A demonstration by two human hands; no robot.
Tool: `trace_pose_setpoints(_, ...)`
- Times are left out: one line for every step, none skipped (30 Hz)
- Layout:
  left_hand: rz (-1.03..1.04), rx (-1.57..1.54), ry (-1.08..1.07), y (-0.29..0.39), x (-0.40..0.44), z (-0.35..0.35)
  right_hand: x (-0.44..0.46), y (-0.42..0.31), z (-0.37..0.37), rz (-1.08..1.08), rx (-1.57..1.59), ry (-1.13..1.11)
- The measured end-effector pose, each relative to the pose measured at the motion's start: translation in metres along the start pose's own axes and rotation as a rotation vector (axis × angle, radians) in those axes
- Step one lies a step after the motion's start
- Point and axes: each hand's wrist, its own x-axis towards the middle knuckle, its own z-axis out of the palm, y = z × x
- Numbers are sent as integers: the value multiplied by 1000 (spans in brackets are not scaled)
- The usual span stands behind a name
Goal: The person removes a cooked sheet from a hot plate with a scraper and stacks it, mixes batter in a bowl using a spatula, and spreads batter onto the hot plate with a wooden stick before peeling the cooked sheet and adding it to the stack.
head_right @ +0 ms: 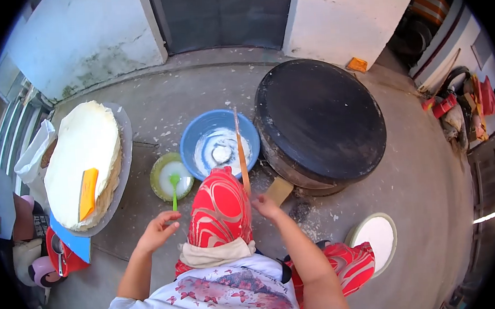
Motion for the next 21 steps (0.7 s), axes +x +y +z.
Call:
trace_pose_setpoints(-53, 1, 1, -5, 0, -2, 11, -1, 9, 24, 13, 23)
trace_pose_setpoints(-105, 4, 1, -10, 0, -5, 22, -1, 17, 48, 28, 48)
trace_pose_setpoints(-121, -1, 28, -11, 0, -5, 34, 2, 23, 83, 75, 61)
trace_pose_setpoints(-121, -1, 28, -17, 0, -7, 45, 5, 27, 83, 74, 61)
trace_pose_setpoints(-139, 13, 39, -25, 1, -9, 54, 2, 30, 108, 179, 52)
trace_pose_setpoints(-154, 25, 45, -32, 4, -10, 62, 3, 33, 135, 284, 49)
trace_pose_setpoints(-159, 21, 53, -31, 7, -10, 89, 28, 43, 147, 369, 120)
trace_pose_setpoints(-149, 19, 35, -30, 11, -10, 89, 18, 44, 147, 374, 141)
trace_pose_setpoints(-169, 16, 32, -29, 15, -10, 82, 1, 42, 210, 456, 139)
trace_pose_setpoints(-196, 15, 28, -30, 18, -10, 77, -9, 38, 278, 540, 134)
trace_pose_setpoints(-196, 16, 8, -34, 20, -11, 80, -11, 31, 239, 464, -21)
trace_pose_setpoints(-223, -14, -5, -36, 25, -11, 83, -15, 27, 242, 471, -5)
trace_pose_setpoints(-248, -43, -16, -37, 31, -12, 86, -20, 26, 136, 196, 199)
trace_pose_setpoints(-244, -44, -29, -37, 37, -11, 87, -27, 22, 33, -86, 396)
trace_pose_setpoints(-269, -74, -30, -36, 40, -9, 79, -42, 10, -1, -295, 396)
trace_pose_setpoints(-295, -105, -29, -36, 43, -7, 68, -52, -6, 6, -298, 403)
trace_pose_setpoints(-296, -120, -32, -34, 49, -4, 55, -60, -25, -206, -86, 317)
trace_pose_setpoints(-283, -107, -26, -31, 52, -2, 40, -69, -37, -413, 133, 215)
trace_pose_setpoints(-265, -96, -12, -30, 58, -2, 25, -83, -48, -411, 226, 178)
trace_pose_setpoints(-270, -110, 7, -35, 65, -3, 10, -100, -55, -406, 317, 134)
trace_pose_setpoints(-246, -66, 32, -47, 72, -3, -4, -116, -57, -444, 318, 213)
